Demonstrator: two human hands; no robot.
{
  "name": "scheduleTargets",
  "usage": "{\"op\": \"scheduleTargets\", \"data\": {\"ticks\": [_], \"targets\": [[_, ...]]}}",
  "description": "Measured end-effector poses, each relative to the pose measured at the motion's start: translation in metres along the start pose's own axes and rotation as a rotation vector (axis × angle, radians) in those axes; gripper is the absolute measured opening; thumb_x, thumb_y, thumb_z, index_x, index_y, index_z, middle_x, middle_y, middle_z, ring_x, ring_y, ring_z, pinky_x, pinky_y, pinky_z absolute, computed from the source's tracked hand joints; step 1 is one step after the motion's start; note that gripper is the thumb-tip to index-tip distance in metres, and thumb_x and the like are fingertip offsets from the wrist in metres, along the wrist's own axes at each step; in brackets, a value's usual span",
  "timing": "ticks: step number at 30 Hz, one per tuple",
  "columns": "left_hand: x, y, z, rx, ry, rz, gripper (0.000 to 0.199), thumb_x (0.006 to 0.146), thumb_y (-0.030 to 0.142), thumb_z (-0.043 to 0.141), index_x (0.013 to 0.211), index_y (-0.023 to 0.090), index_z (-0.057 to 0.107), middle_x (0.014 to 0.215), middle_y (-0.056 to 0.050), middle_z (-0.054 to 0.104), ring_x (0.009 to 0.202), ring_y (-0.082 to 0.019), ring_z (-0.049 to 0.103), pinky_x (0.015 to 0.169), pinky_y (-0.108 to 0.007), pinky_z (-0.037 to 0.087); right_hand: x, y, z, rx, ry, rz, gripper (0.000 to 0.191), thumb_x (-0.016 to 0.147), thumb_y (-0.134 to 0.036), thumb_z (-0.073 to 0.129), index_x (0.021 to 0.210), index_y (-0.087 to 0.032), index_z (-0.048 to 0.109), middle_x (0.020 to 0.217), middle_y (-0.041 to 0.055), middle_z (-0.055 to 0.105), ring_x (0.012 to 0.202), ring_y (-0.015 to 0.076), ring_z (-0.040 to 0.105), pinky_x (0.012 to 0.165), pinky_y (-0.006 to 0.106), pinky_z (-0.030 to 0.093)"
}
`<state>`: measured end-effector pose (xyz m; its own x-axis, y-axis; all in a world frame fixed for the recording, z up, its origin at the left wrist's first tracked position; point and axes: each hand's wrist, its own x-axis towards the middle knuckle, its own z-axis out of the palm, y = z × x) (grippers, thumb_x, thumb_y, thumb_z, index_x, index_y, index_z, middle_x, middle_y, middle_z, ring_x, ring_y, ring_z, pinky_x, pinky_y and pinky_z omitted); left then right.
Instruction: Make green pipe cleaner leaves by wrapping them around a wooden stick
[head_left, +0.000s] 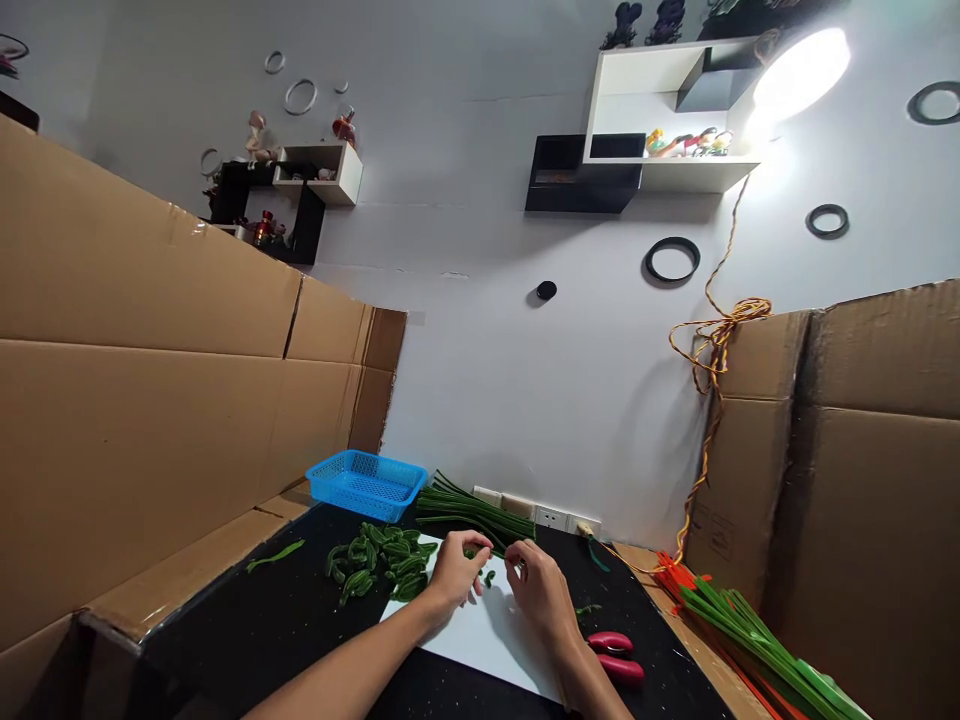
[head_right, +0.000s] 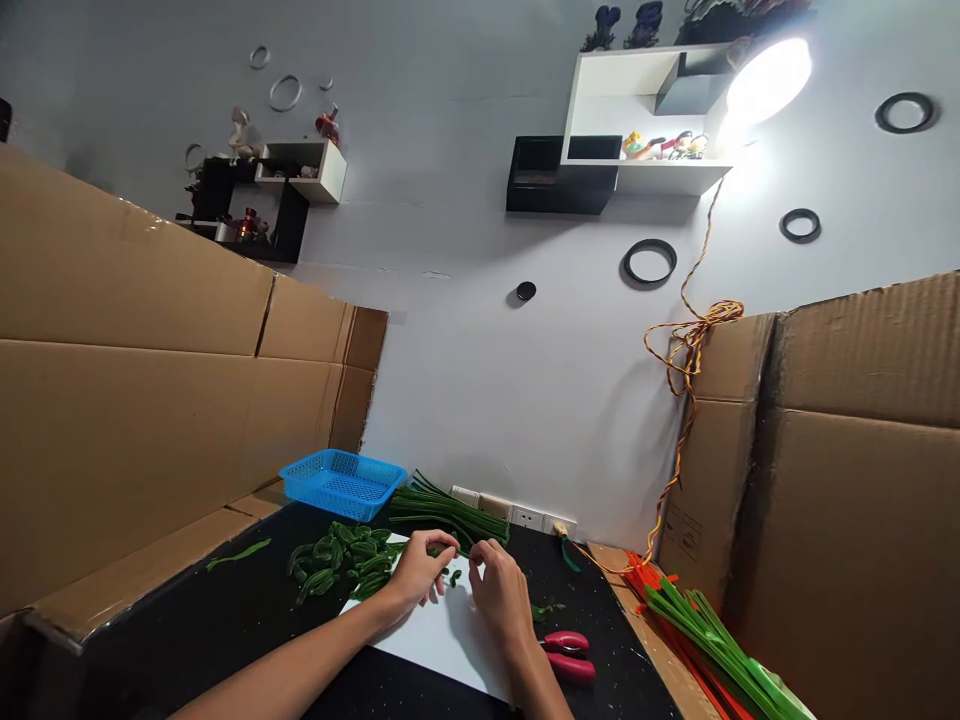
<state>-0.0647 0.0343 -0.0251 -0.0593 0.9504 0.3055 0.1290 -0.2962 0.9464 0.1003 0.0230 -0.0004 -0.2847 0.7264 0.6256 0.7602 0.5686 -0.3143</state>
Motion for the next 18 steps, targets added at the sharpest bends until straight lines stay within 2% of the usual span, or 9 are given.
{"op": "scheduleTargets", "data": {"ticks": [6,12,16,18], "targets": [[0.003,-0.001,-0.001,-0.007,0.036,0.073,0.039,0.084,0.050,0.066,0.087,0.011,0.069,0.087,-0.009,0.072,0.032,-0.005,0.050,0.027,-0.016,0.028,-0.001,0.006,-0.002,-0.038,0.158,0.046,0.024,0.094,-0.029,0.045,0.089,-0.022,0.068,0.088,0.0042,0.071,0.065,0.0162,0.063,0.059,0.025,0.036],[0.001,0.002,-0.002,-0.012,0.053,0.098,0.044,0.083,0.055,0.066,0.084,0.011,0.070,0.084,-0.009,0.072,0.032,-0.005,0.049,0.028,-0.015,0.027,-0.001,0.012,-0.001,-0.061,0.191,0.082,0.022,0.095,-0.031,0.046,0.091,-0.025,0.067,0.088,0.0023,0.073,0.067,0.0169,0.066,0.056,0.025,0.035],[0.002,0.000,-0.004,-0.016,0.071,0.085,0.047,0.083,0.058,0.067,0.085,0.011,0.069,0.086,-0.010,0.072,0.031,-0.005,0.048,0.027,-0.016,0.027,0.000,0.010,0.001,-0.012,0.188,0.016,0.025,0.097,-0.039,0.047,0.090,-0.024,0.066,0.086,0.0033,0.073,0.065,0.0170,0.065,0.058,0.025,0.039],[0.003,-0.001,-0.005,-0.045,0.063,0.081,0.049,0.081,0.060,0.068,0.084,0.011,0.067,0.085,-0.008,0.070,0.032,-0.004,0.048,0.028,-0.016,0.028,0.000,0.009,0.002,-0.005,0.190,-0.006,0.025,0.096,-0.039,0.048,0.098,-0.023,0.068,0.085,0.0031,0.072,0.062,0.0166,0.064,0.057,0.025,0.040]]}}
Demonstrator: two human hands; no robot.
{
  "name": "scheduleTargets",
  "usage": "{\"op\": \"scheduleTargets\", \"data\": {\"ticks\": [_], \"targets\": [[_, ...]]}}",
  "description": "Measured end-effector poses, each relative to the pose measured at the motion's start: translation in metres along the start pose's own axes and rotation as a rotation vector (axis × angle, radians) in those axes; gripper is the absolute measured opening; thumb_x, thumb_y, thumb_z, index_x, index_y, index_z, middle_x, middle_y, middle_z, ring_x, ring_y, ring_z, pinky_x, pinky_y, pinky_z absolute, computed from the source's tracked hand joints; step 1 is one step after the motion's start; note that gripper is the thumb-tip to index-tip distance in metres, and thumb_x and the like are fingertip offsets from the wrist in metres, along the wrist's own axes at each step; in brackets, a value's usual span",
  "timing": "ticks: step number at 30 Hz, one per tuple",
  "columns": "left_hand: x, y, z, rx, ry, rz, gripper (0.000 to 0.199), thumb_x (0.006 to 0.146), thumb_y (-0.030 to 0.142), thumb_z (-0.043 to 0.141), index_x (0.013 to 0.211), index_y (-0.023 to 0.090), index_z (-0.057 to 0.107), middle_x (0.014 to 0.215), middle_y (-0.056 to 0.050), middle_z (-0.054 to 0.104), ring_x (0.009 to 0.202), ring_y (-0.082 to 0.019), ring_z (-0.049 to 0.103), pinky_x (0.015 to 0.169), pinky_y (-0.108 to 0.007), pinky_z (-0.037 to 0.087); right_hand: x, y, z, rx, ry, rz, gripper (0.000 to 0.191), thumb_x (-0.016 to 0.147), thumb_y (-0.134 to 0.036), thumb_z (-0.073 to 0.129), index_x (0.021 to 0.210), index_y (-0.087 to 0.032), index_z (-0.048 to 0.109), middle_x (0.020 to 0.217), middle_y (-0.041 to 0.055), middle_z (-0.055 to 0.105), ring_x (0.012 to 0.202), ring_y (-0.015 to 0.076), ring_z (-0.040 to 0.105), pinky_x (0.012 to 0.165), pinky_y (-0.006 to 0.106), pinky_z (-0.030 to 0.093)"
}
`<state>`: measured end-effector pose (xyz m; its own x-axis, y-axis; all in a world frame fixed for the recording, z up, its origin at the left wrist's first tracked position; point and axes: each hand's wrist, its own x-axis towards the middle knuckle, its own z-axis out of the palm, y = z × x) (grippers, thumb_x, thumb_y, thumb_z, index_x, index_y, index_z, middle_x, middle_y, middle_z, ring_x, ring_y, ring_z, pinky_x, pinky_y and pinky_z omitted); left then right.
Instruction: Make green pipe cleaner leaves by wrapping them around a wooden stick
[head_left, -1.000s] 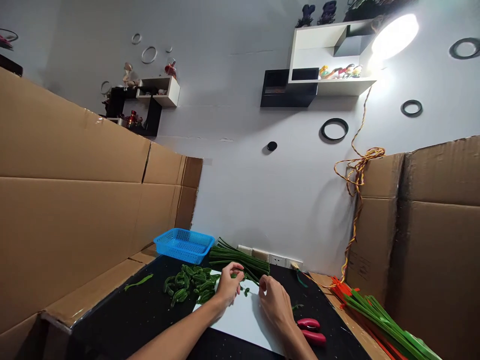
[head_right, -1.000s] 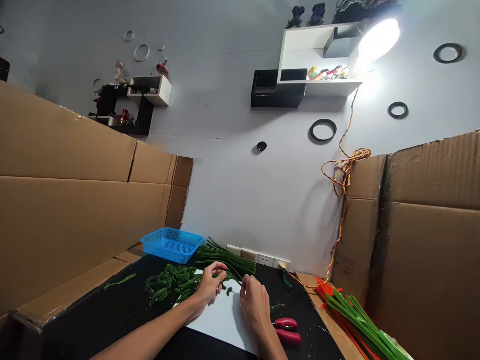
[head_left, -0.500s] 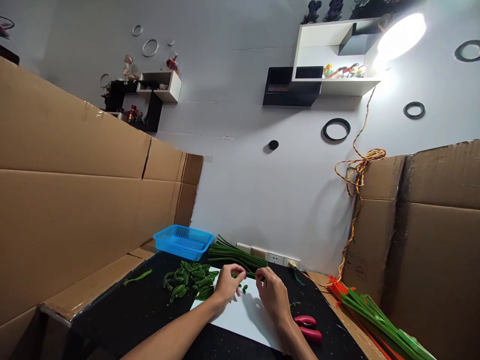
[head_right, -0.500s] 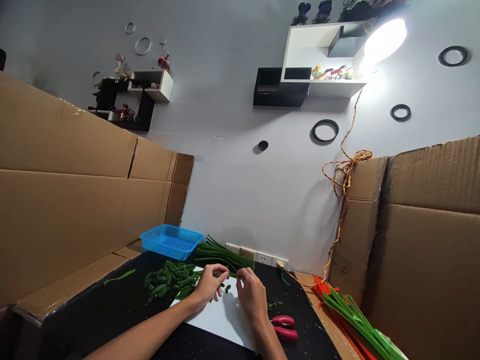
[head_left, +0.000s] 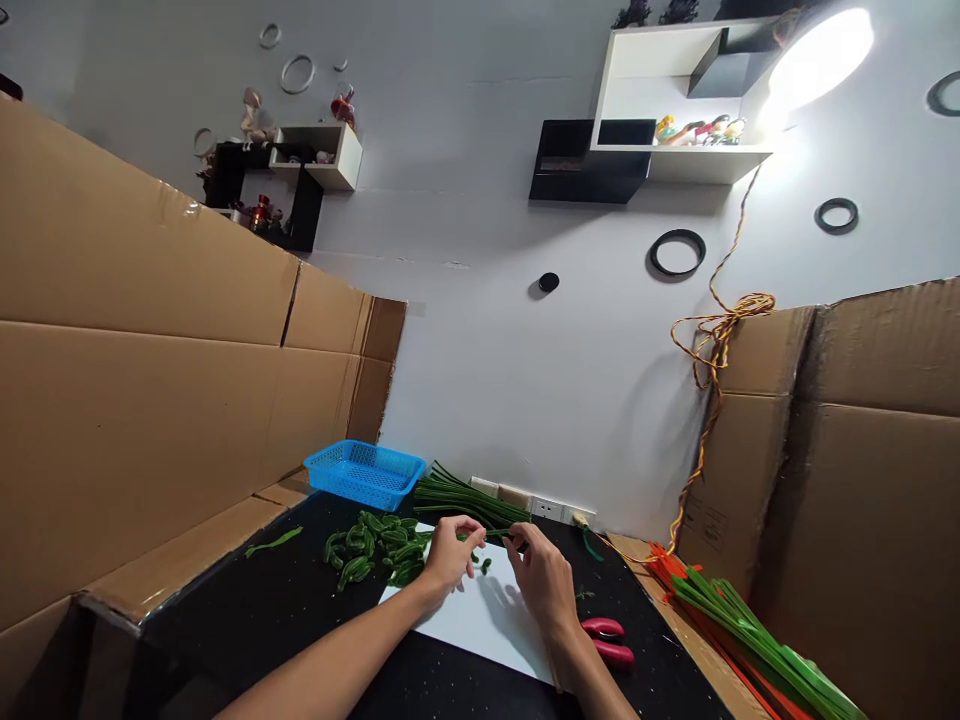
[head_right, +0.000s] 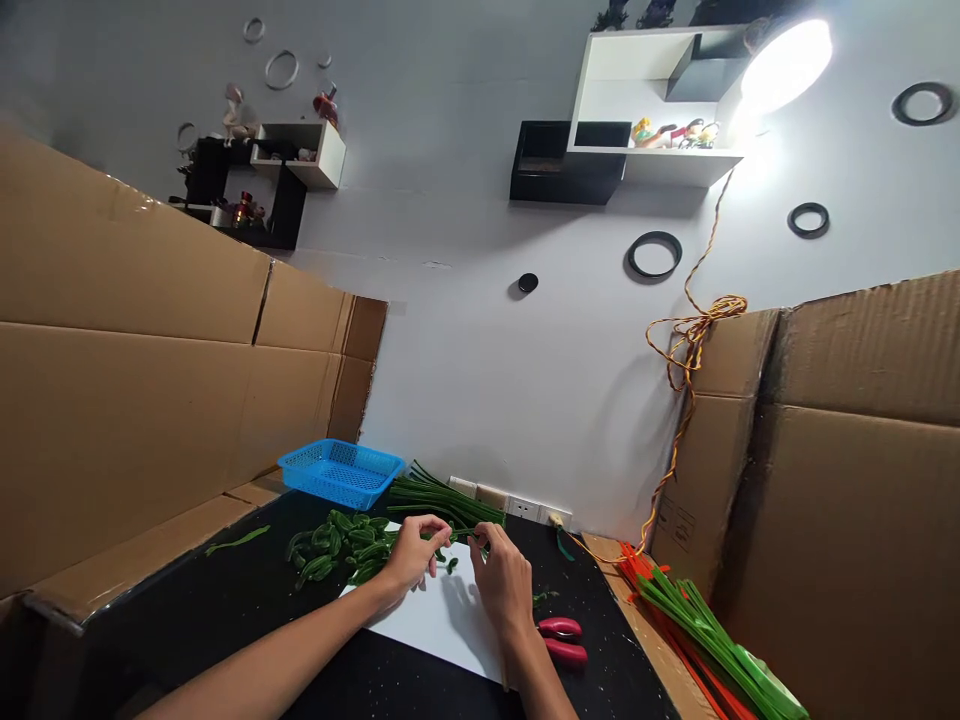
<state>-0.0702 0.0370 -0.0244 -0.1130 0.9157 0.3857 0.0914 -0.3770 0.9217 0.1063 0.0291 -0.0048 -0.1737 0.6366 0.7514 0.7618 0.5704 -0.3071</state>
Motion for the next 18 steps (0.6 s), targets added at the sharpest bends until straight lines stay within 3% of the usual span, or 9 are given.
{"op": "scheduleTargets", "data": {"ticks": [4,14,18], "targets": [[0.000,0.000,0.000,-0.085,-0.078,-0.041,0.055,0.076,0.068,0.068,0.085,0.013,0.062,0.083,-0.006,0.067,0.035,-0.006,0.052,0.027,-0.017,0.028,0.000,0.000,0.000,-0.003,0.005,-0.003,0.030,0.094,-0.035,0.051,0.115,-0.022,0.068,0.083,0.0025,0.071,0.060,0.0165,0.063,0.056,0.025,0.041],[-0.010,0.006,0.003,-0.166,-0.326,-0.064,0.060,0.068,0.070,0.076,0.084,0.013,0.062,0.075,-0.002,0.063,0.037,-0.007,0.053,0.029,-0.017,0.031,-0.001,-0.009,-0.007,-0.035,-0.073,-0.032,0.029,0.092,-0.025,0.048,0.102,-0.022,0.075,0.089,0.0050,0.076,0.075,0.0187,0.071,0.066,0.026,0.046],[-0.008,0.004,0.004,-0.170,-0.295,-0.075,0.063,0.069,0.075,0.071,0.083,0.015,0.058,0.074,0.000,0.061,0.036,-0.007,0.052,0.028,-0.017,0.029,0.000,-0.013,-0.009,-0.064,-0.151,-0.003,0.029,0.094,-0.028,0.050,0.106,-0.025,0.077,0.093,0.0055,0.077,0.084,0.0209,0.074,0.068,0.026,0.046]]}}
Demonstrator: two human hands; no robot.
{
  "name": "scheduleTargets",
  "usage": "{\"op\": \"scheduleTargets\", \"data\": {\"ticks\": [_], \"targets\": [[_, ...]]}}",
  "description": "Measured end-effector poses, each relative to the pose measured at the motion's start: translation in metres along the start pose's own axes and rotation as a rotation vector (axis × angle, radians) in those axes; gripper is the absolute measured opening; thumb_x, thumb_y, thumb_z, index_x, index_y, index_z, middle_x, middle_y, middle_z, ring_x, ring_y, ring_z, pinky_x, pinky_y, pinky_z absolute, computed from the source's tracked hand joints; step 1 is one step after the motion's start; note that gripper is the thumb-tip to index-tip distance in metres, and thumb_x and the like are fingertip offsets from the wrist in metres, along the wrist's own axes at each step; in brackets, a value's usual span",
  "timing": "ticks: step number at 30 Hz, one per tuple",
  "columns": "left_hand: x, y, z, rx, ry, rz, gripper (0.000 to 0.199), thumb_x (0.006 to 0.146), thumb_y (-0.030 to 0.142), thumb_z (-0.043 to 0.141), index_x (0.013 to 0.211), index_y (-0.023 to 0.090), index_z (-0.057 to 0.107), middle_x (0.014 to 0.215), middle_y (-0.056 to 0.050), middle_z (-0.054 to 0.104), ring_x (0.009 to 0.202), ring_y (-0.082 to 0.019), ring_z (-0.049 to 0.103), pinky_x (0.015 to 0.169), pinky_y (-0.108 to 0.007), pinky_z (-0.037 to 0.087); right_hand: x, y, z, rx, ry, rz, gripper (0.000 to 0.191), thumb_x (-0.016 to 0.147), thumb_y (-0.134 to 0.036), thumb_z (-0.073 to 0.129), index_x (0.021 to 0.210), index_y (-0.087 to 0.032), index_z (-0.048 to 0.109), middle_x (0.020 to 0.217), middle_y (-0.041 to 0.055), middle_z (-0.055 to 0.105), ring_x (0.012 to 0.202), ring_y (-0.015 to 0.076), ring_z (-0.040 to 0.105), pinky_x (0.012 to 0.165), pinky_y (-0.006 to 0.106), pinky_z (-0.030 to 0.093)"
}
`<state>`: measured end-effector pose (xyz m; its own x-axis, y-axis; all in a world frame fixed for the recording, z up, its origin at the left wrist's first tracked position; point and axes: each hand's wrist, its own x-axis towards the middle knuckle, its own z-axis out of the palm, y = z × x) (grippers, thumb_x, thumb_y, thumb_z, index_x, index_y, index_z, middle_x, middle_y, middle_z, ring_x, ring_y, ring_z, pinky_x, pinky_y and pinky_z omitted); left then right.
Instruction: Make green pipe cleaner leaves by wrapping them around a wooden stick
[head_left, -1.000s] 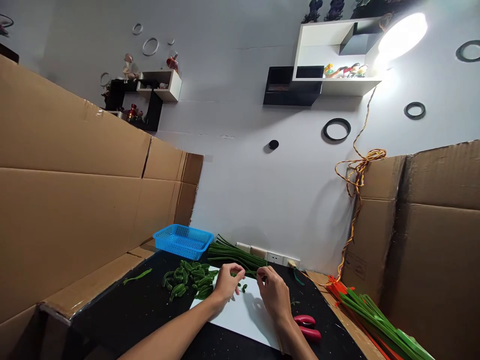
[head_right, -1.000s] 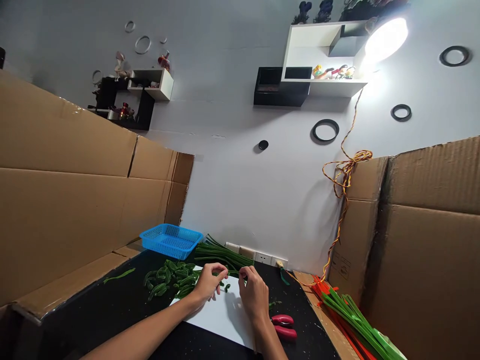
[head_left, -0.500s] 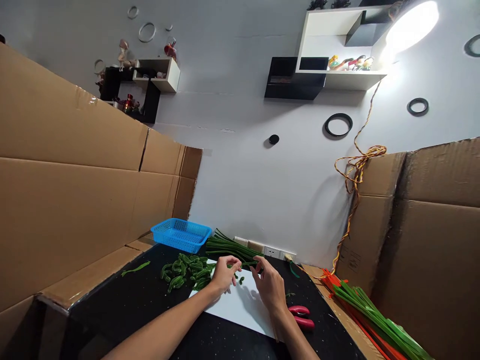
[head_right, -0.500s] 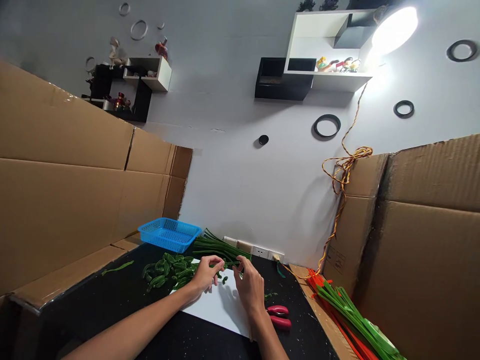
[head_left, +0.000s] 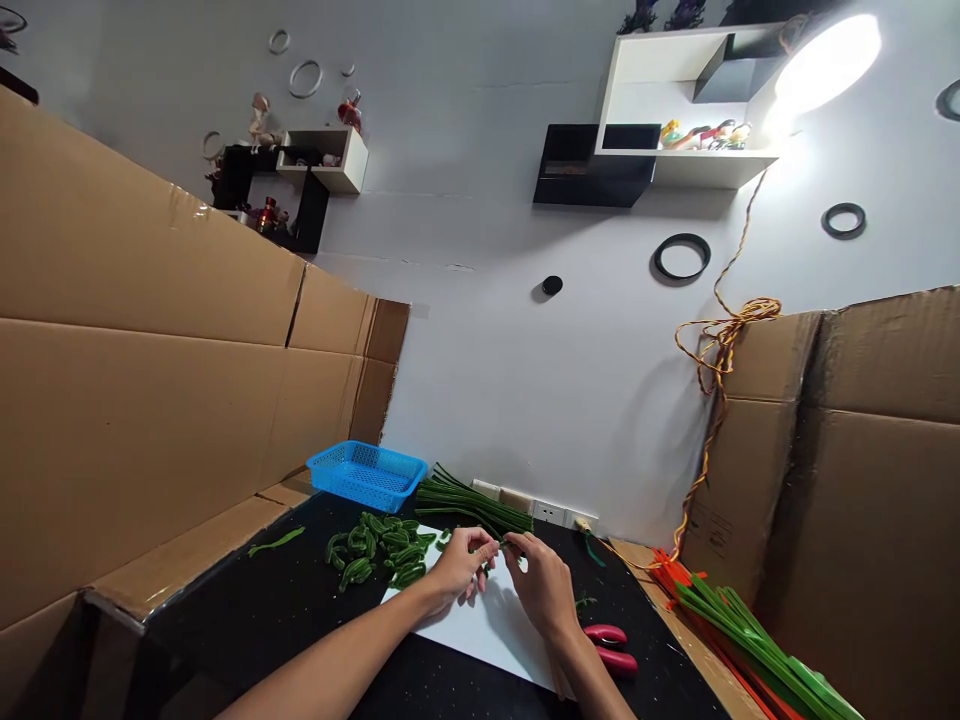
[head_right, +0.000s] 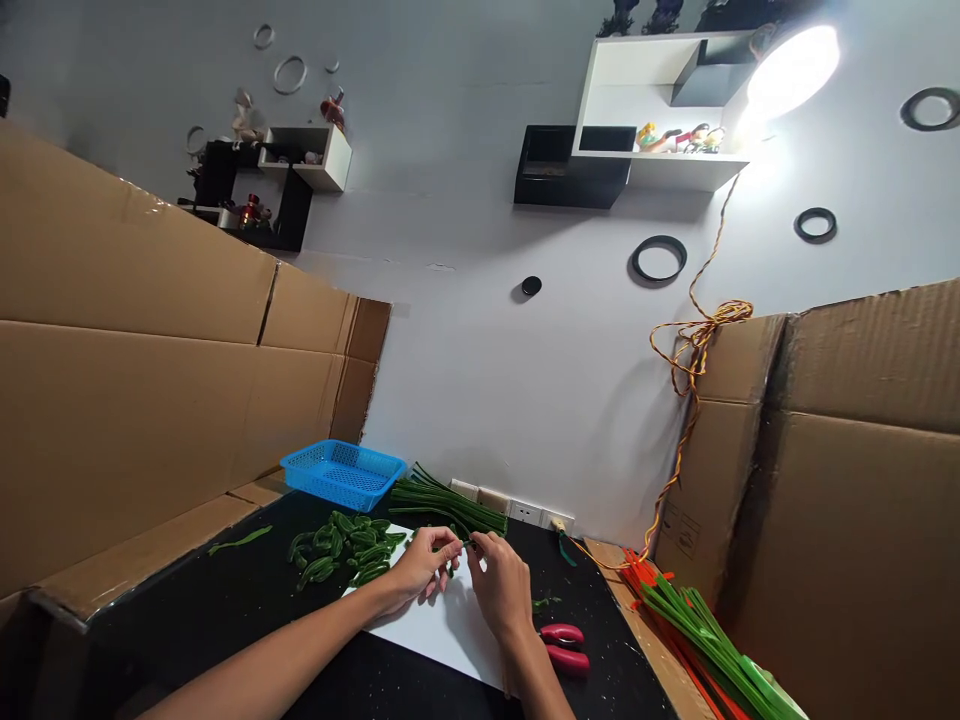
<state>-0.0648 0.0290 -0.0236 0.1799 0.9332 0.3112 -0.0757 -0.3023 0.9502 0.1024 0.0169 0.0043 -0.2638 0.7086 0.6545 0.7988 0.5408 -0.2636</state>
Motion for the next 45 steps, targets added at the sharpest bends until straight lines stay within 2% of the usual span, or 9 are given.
{"op": "scheduleTargets", "data": {"ticks": [4,14,17,21,25,28,34,40,45], "targets": [[0.004,-0.003,-0.001,0.005,0.034,0.016,0.066,0.069,0.080,0.067,0.081,0.016,0.057,0.074,0.001,0.059,0.036,-0.007,0.052,0.028,-0.018,0.027,0.001,-0.002,-0.002,0.007,-0.084,0.004,0.027,0.096,-0.033,0.053,0.100,-0.024,0.078,0.092,0.0066,0.077,0.082,0.0213,0.073,0.067,0.027,0.045],[0.001,-0.003,-0.004,0.021,0.032,-0.006,0.063,0.074,0.079,0.063,0.081,0.018,0.054,0.067,0.002,0.059,0.033,-0.007,0.049,0.026,-0.017,0.026,0.000,-0.008,0.001,0.111,-0.016,-0.031,0.020,0.096,-0.027,0.058,0.086,-0.020,0.074,0.081,0.0043,0.074,0.073,0.0177,0.066,0.067,0.025,0.041],[0.001,-0.002,-0.005,-0.009,0.024,0.021,0.064,0.071,0.079,0.067,0.082,0.017,0.054,0.073,0.002,0.061,0.037,-0.008,0.053,0.027,-0.017,0.030,-0.001,-0.012,0.000,0.136,-0.005,-0.033,0.016,0.096,-0.024,0.061,0.087,-0.020,0.074,0.080,0.0036,0.073,0.070,0.0157,0.064,0.066,0.024,0.039],[-0.003,0.003,-0.007,-0.015,-0.008,-0.001,0.061,0.072,0.074,0.071,0.085,0.017,0.056,0.061,0.005,0.057,0.036,-0.007,0.049,0.029,-0.016,0.030,-0.002,-0.014,0.000,0.125,-0.054,-0.043,0.019,0.098,-0.023,0.059,0.086,-0.020,0.073,0.081,0.0034,0.073,0.071,0.0149,0.062,0.063,0.023,0.035],[-0.006,0.007,-0.008,-0.045,-0.013,-0.001,0.058,0.073,0.070,0.074,0.083,0.017,0.055,0.061,0.003,0.060,0.035,-0.005,0.047,0.030,-0.015,0.025,-0.003,-0.011,0.003,0.125,-0.138,-0.057,0.023,0.101,-0.023,0.054,0.087,-0.021,0.072,0.082,0.0033,0.074,0.070,0.0148,0.064,0.061,0.023,0.032],[-0.005,0.005,-0.010,-0.020,-0.070,-0.034,0.062,0.068,0.072,0.076,0.084,0.017,0.055,0.060,0.003,0.061,0.031,-0.006,0.046,0.029,-0.016,0.023,-0.003,-0.010,0.004,0.092,-0.176,-0.057,0.018,0.101,-0.025,0.056,0.093,-0.022,0.072,0.086,0.0037,0.075,0.074,0.0160,0.066,0.062,0.023,0.032],[-0.003,0.002,-0.010,-0.046,-0.096,-0.056,0.062,0.069,0.073,0.075,0.089,0.018,0.054,0.056,0.007,0.057,0.029,-0.006,0.043,0.029,-0.015,0.021,-0.004,-0.011,0.001,0.048,-0.157,-0.042,0.012,0.101,-0.028,0.058,0.097,-0.023,0.068,0.087,0.0021,0.074,0.076,0.0158,0.066,0.062,0.024,0.030],[-0.009,0.012,-0.006,-0.038,-0.086,-0.119,0.066,0.076,0.076,0.068,0.105,0.018,0.055,0.069,0.003,0.062,0.036,-0.006,0.050,0.030,-0.014,0.025,-0.002,-0.012,0.001,0.226,-0.060,0.008,0.019,0.099,-0.029,0.054,0.086,-0.020,0.065,0.070,-0.0011,0.066,0.060,0.0128,0.054,0.058,0.023,0.029],[-0.014,0.016,-0.003,-0.069,-0.152,-0.155,0.062,0.081,0.076,0.063,0.101,0.018,0.054,0.072,0.001,0.063,0.037,-0.005,0.049,0.032,-0.014,0.023,0.002,-0.012,0.006,0.455,-0.046,0.008,0.023,0.095,-0.030,0.052,0.076,-0.019,0.059,0.063,-0.0030,0.058,0.056,0.0118,0.048,0.057,0.023,0.032]]}}
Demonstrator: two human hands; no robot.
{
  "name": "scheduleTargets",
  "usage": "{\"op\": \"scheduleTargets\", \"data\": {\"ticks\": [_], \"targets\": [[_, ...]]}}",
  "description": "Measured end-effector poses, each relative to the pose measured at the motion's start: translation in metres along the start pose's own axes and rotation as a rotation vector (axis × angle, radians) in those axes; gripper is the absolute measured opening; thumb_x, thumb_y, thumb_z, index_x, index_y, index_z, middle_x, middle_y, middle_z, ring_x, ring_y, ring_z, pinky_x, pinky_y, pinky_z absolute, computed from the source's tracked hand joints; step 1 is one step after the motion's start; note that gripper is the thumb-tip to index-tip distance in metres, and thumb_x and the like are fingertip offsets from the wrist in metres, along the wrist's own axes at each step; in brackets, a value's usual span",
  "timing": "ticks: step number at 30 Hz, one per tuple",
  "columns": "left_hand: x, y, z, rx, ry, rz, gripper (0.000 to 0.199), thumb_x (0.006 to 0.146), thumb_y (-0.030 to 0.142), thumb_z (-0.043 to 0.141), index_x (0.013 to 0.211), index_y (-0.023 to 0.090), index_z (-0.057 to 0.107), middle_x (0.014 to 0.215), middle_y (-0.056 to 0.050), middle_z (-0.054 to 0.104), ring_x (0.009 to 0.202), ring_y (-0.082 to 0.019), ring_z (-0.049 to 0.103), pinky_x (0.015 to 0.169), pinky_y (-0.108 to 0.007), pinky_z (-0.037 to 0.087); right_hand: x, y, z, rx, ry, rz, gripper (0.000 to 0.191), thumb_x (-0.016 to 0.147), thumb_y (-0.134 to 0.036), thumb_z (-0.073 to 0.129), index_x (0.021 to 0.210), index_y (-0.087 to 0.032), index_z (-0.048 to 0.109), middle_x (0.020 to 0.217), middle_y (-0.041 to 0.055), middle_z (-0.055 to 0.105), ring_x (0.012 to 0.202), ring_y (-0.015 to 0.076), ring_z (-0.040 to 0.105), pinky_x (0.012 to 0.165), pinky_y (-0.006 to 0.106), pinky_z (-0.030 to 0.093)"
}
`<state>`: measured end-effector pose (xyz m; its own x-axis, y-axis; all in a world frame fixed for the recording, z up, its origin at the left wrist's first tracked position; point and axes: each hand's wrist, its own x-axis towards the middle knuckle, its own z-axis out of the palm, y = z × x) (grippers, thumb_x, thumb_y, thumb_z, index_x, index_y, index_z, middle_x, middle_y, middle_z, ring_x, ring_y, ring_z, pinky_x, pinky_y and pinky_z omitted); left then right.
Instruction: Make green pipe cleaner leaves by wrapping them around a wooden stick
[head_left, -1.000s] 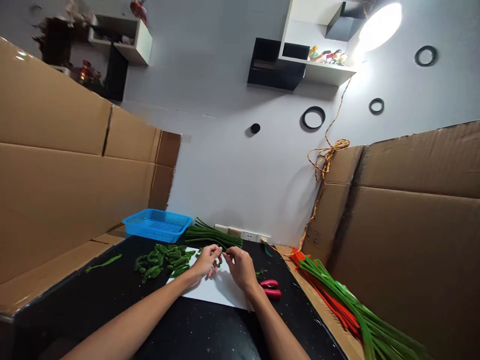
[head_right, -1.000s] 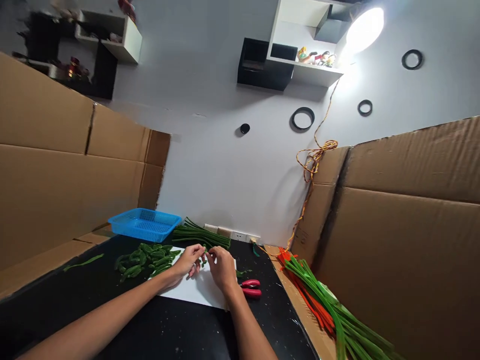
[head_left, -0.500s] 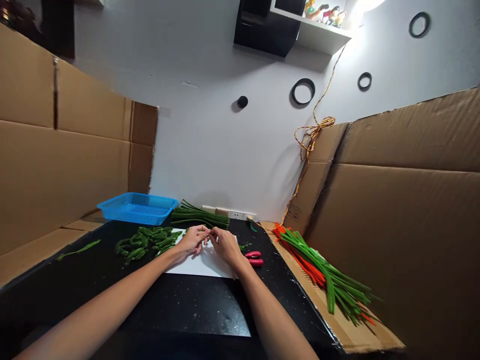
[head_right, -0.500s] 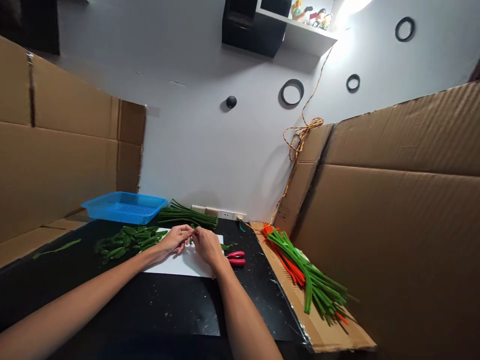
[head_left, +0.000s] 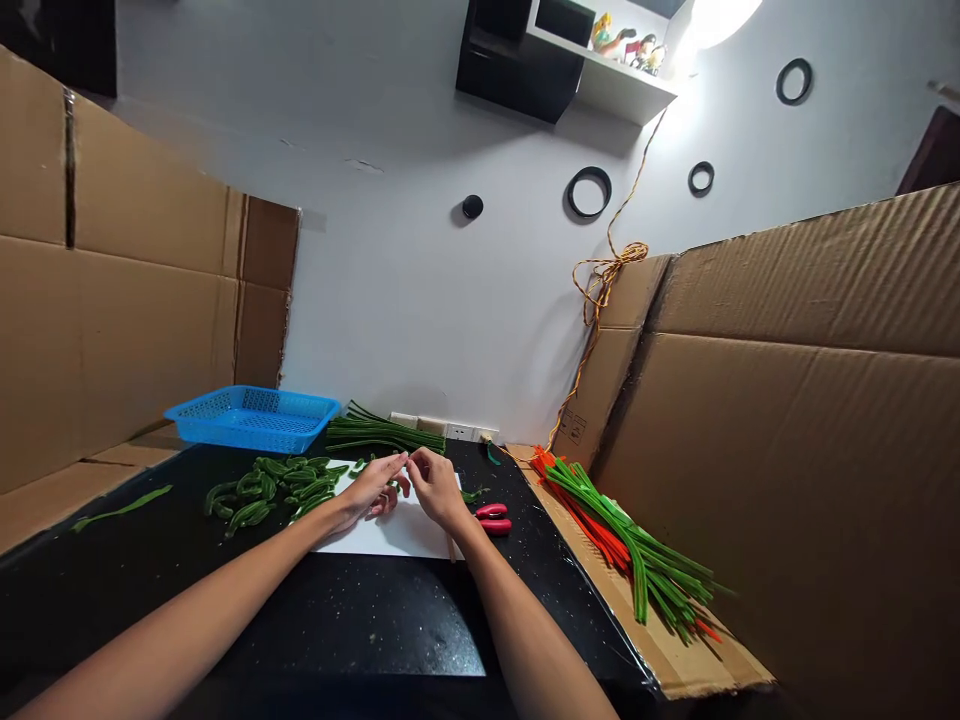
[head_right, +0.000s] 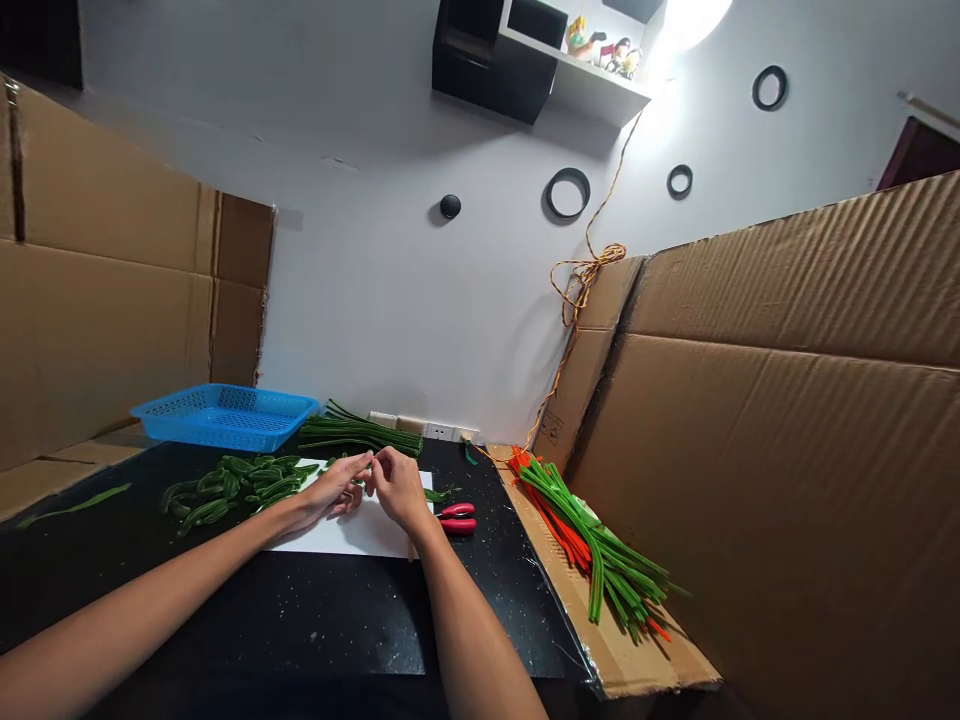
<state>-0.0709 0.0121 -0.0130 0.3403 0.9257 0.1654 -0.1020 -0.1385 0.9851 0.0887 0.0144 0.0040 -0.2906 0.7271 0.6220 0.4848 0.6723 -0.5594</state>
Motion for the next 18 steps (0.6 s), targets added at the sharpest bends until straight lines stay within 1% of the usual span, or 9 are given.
{"op": "scheduleTargets", "data": {"ticks": [4,7,12,15,18], "targets": [[0.0005,-0.0005,0.0006,-0.015,0.003,0.005,0.059,0.080,0.075,0.065,0.095,0.020,0.051,0.067,0.004,0.058,0.037,-0.005,0.047,0.033,-0.014,0.023,0.0021,-0.0004,0.0009,0.087,0.031,0.028,0.024,0.091,-0.032,0.052,0.070,-0.020,0.054,0.062,-0.0037,0.052,0.056,0.0112,0.043,0.055,0.023,0.031],[0.0016,-0.0009,-0.0007,-0.030,0.013,0.001,0.059,0.078,0.074,0.067,0.094,0.020,0.050,0.070,0.005,0.058,0.037,-0.004,0.045,0.033,-0.014,0.022,0.0032,-0.0007,0.0004,0.145,0.041,0.044,0.024,0.088,-0.034,0.051,0.068,-0.020,0.052,0.060,-0.0043,0.050,0.056,0.0108,0.042,0.054,0.023,0.032],[0.0016,-0.0006,-0.0031,-0.030,0.016,-0.012,0.063,0.082,0.076,0.061,0.103,0.018,0.054,0.076,0.001,0.061,0.041,-0.006,0.049,0.033,-0.015,0.024,0.0044,0.0010,0.0008,0.291,0.020,0.111,0.027,0.088,-0.041,0.051,0.070,-0.022,0.049,0.055,-0.0051,0.049,0.051,0.0105,0.044,0.051,0.022,0.034],[0.0029,-0.0027,-0.0037,-0.009,0.001,-0.014,0.067,0.082,0.079,0.058,0.108,0.017,0.055,0.077,0.000,0.062,0.041,-0.007,0.051,0.033,-0.016,0.027,0.0045,0.0033,0.0007,0.315,0.025,0.126,0.032,0.089,-0.047,0.053,0.070,-0.021,0.051,0.053,-0.0047,0.050,0.049,0.0106,0.045,0.050,0.022,0.035],[0.0062,-0.0069,-0.0038,0.003,0.005,0.011,0.070,0.079,0.083,0.058,0.104,0.017,0.055,0.076,0.000,0.063,0.040,-0.008,0.052,0.031,-0.016,0.028,0.0045,0.0063,0.0009,0.300,0.029,0.123,0.035,0.089,-0.050,0.055,0.070,-0.021,0.052,0.052,-0.0047,0.051,0.048,0.0105,0.046,0.049,0.022,0.035]]}}
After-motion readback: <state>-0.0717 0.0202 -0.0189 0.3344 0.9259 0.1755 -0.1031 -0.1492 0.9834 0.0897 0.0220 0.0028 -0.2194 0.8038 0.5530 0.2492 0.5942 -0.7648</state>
